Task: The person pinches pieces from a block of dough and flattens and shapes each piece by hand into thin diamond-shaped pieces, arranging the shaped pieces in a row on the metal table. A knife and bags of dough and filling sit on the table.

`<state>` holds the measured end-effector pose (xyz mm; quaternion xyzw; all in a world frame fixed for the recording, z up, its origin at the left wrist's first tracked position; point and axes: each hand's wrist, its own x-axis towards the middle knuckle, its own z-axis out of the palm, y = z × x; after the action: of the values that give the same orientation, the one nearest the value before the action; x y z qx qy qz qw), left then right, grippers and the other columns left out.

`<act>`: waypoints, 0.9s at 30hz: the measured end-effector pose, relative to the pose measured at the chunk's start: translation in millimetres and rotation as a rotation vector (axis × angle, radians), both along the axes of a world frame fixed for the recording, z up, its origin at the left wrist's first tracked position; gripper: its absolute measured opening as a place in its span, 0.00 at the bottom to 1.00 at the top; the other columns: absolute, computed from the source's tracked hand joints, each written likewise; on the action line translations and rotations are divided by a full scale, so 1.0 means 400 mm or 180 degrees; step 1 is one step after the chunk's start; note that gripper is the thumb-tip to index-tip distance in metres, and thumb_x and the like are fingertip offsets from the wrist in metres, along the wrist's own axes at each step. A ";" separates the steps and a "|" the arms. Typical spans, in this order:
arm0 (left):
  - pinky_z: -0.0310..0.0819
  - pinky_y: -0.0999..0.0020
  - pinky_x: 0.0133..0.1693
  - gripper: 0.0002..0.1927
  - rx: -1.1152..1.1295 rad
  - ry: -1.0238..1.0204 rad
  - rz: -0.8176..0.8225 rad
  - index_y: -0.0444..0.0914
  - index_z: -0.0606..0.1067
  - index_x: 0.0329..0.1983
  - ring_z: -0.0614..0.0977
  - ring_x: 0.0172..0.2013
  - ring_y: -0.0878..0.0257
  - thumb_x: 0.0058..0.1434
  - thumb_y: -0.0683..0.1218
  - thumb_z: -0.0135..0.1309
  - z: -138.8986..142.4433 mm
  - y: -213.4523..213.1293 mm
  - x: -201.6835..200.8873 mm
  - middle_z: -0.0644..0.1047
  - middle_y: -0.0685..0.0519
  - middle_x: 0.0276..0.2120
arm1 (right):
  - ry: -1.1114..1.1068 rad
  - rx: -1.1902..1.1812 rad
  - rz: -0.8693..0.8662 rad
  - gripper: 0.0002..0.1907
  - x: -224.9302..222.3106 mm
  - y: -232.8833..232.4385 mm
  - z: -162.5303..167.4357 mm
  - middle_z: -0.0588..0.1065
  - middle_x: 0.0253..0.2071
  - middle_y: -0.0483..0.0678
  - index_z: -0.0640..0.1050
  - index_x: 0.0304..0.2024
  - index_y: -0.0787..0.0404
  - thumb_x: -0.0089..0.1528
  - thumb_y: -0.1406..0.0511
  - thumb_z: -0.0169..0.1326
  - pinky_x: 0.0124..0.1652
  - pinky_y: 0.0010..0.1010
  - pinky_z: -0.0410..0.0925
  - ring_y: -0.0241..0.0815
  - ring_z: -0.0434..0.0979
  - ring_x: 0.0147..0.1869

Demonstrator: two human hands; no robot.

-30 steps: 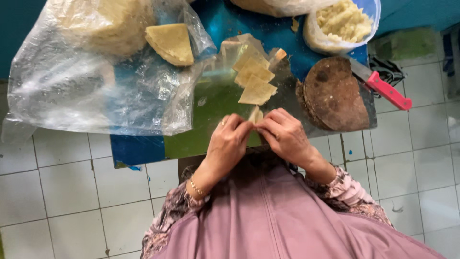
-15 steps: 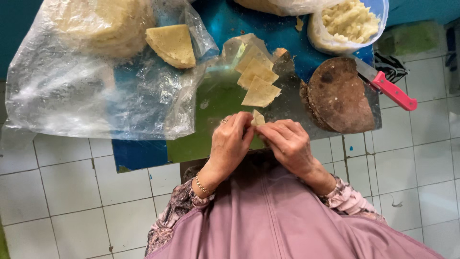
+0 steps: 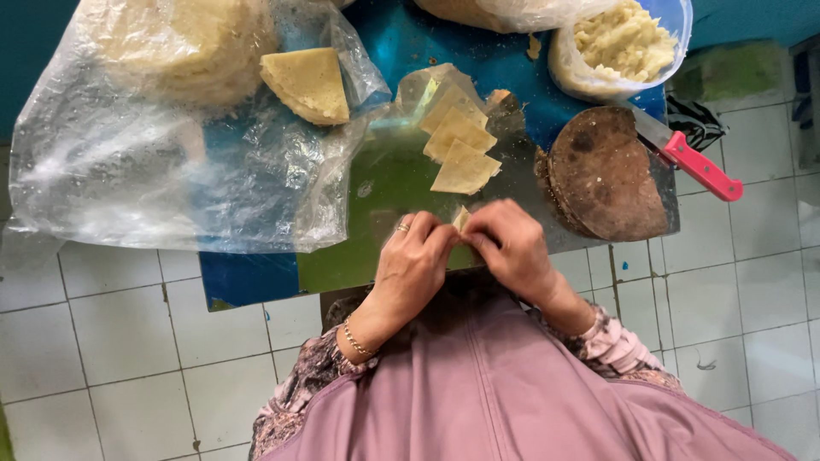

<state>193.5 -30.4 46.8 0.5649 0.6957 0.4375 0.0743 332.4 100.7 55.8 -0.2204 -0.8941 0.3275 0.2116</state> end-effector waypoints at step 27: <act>0.74 0.61 0.41 0.12 0.0255 0.0293 0.0175 0.37 0.75 0.46 0.77 0.42 0.53 0.57 0.39 0.57 -0.006 0.007 -0.007 0.74 0.50 0.41 | 0.0019 0.1445 -0.0043 0.09 -0.001 0.008 -0.014 0.76 0.41 0.44 0.83 0.42 0.55 0.59 0.68 0.66 0.42 0.35 0.64 0.44 0.72 0.42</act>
<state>190.7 -27.8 44.5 0.5675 0.6956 0.4404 0.0074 331.9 103.8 50.3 -0.1722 -0.9427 0.1171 0.2606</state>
